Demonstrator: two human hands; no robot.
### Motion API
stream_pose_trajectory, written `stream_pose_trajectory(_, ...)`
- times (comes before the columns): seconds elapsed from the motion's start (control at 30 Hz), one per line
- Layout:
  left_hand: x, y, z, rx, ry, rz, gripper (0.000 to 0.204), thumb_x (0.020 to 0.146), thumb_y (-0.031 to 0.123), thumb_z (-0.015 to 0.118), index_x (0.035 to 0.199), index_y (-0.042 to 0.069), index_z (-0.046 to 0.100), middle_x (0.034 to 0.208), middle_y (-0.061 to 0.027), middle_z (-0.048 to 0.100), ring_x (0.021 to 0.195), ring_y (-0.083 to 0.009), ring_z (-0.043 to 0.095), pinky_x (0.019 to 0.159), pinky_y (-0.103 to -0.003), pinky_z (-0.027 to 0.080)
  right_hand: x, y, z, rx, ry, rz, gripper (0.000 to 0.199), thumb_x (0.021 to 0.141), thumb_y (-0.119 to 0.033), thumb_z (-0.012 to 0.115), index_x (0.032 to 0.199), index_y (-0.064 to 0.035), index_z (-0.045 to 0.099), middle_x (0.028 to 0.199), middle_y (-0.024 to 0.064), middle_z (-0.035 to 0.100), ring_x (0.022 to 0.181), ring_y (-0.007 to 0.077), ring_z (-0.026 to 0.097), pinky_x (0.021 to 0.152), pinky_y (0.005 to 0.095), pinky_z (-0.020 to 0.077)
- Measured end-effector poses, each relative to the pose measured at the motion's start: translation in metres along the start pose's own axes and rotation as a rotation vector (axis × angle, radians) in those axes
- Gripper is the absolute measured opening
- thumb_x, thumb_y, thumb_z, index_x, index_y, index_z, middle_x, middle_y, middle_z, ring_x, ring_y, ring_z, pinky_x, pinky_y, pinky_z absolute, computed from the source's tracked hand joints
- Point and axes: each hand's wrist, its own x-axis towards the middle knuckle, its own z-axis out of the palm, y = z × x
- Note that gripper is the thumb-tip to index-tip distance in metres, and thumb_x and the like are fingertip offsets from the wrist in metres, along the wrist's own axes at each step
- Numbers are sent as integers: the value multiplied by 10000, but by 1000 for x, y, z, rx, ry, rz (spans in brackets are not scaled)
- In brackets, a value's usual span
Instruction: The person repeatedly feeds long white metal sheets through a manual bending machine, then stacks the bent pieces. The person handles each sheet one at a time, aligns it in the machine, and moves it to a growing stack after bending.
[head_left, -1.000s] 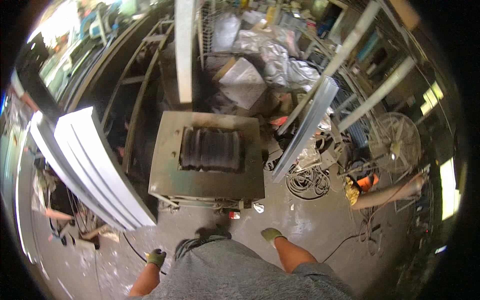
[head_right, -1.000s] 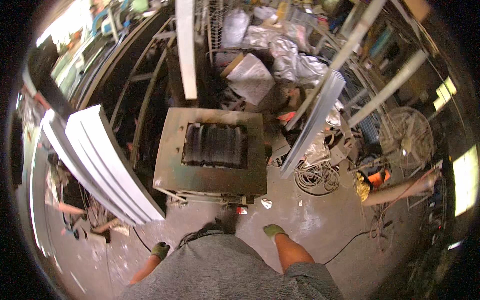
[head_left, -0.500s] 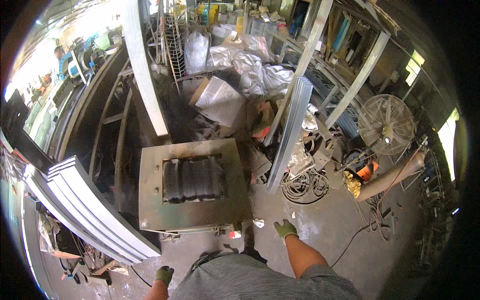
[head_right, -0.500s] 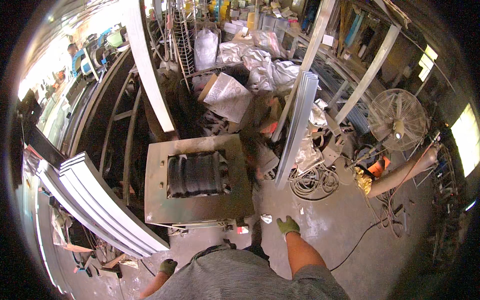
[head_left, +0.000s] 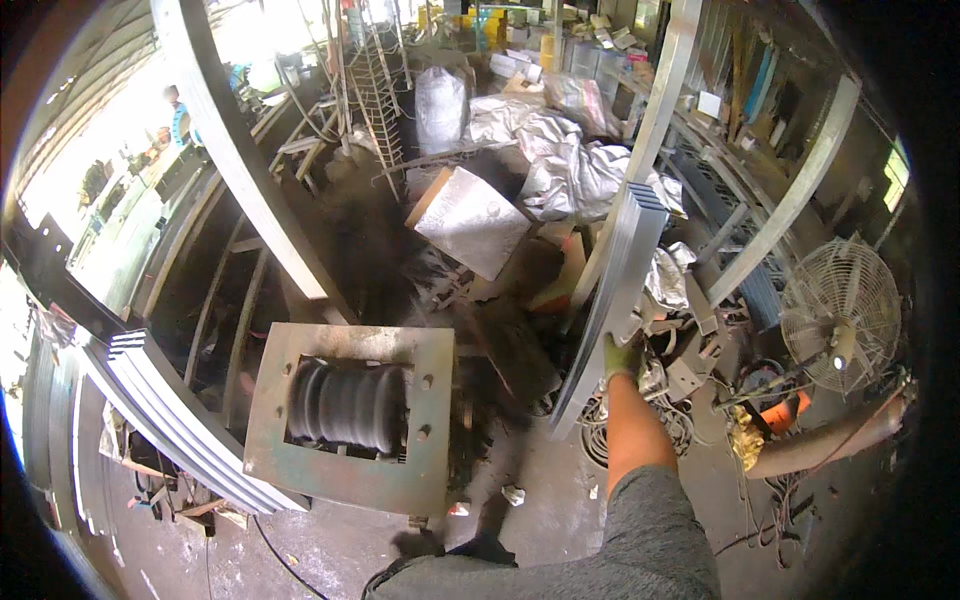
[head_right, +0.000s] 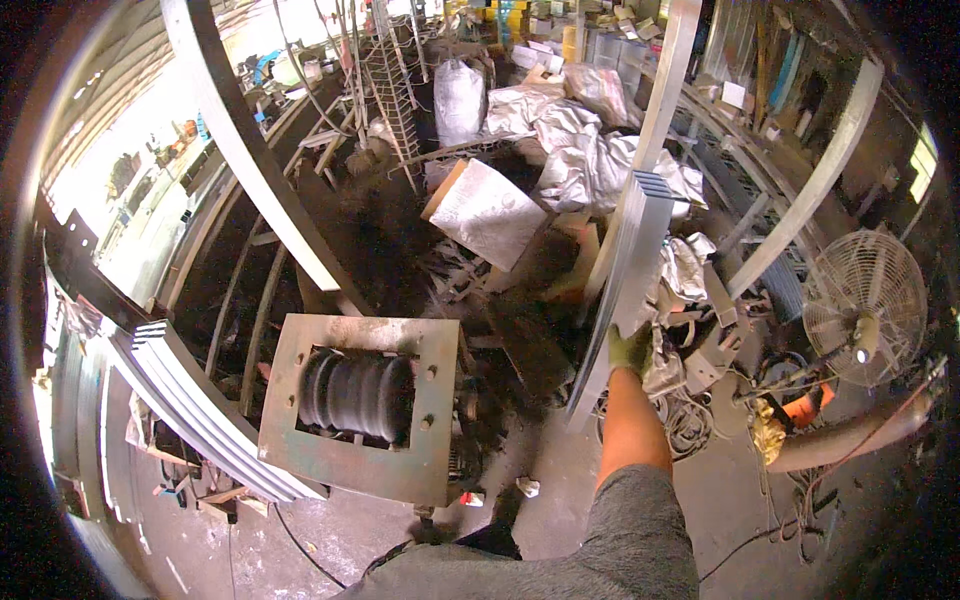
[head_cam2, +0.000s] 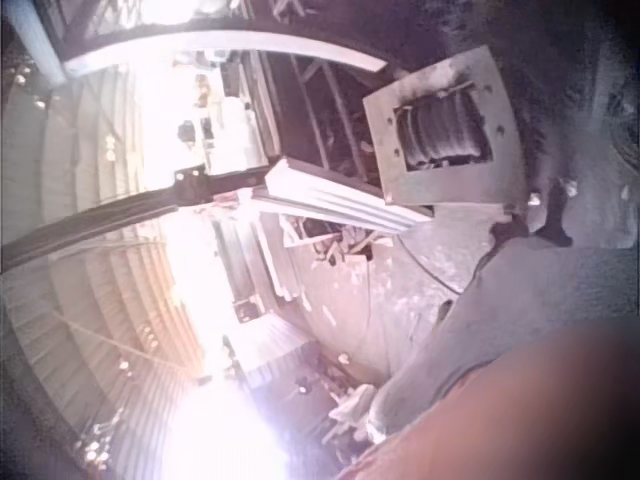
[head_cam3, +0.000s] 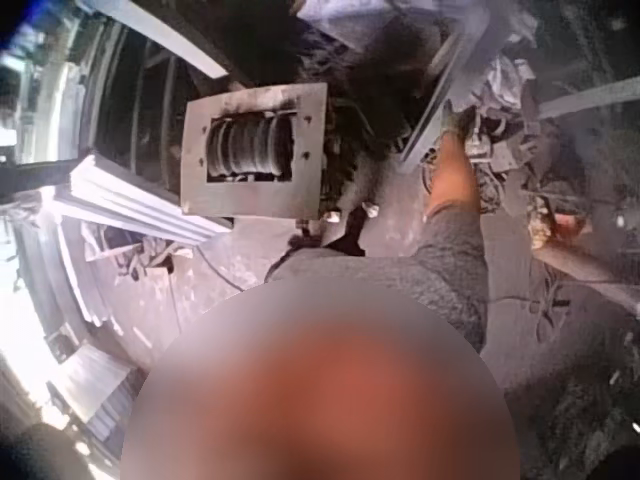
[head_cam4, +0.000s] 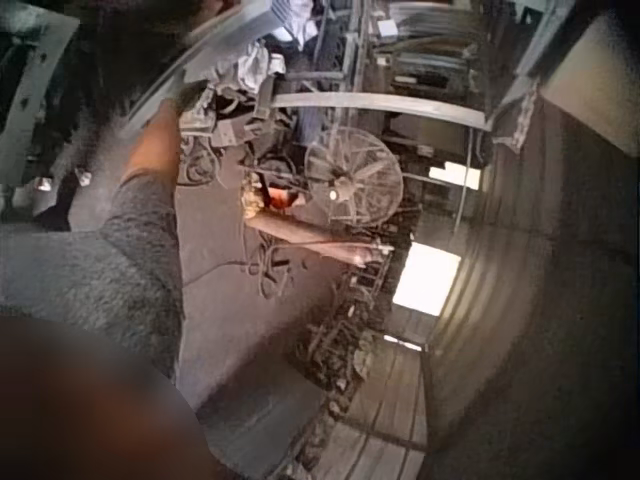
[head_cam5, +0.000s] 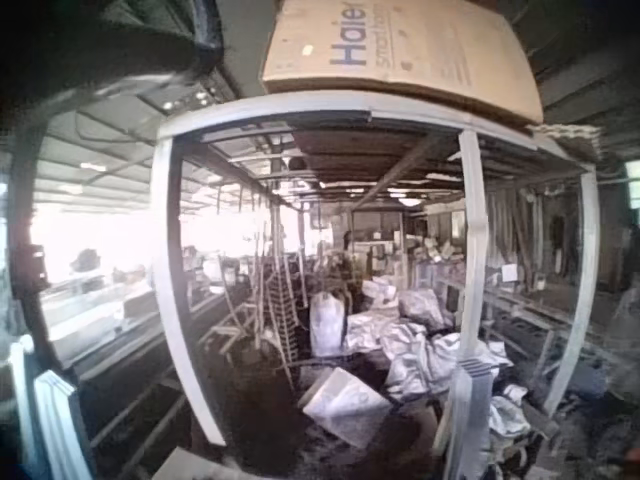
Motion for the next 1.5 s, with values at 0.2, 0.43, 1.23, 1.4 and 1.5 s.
stream_pose_trajectory(0.2,-49,22,33,-74,52,-57,487,988,488,770,1279,101,821,1307,-175,826,1221,-357,780,1025,-489,624,111,-62,12,-10,158,-14,1215,883,-674,838,1776,-2,362,1771,307,467,1613,465,494,1317,524,426)
stream_pose_trajectory(0.43,-90,19,59,-137,88,-124,532,1016,470,778,1352,58,784,1364,-190,803,1274,-342,757,1066,-471,612,143,-86,14,35,143,11,1224,874,-716,838,1784,-54,357,1675,265,599,1450,477,652,1181,581,544)
stream_pose_trajectory(1.23,7,-69,82,-156,82,174,642,943,465,873,1406,28,793,1332,-194,844,1272,-342,796,1057,-462,632,-133,-20,-161,369,-54,-584,734,865,-335,949,1476,-48,662,1286,158,766,1171,337,749,1037,467,601)
stream_pose_trajectory(1.4,4,-48,50,-184,-79,356,677,985,434,833,1470,-27,735,1426,-246,792,1371,-342,750,1191,-454,570,-283,-61,-236,586,-170,-584,745,945,-290,926,1553,-7,604,1327,112,758,1134,245,731,992,415,609)
stream_pose_trajectory(1.5,-29,-33,15,-121,162,665,802,973,498,863,1586,33,639,1580,-247,681,1481,-441,632,1246,-516,514,-367,-106,-258,751,-268,-675,715,1012,-264,877,1602,-4,569,1352,76,742,1148,208,711,874,387,636)
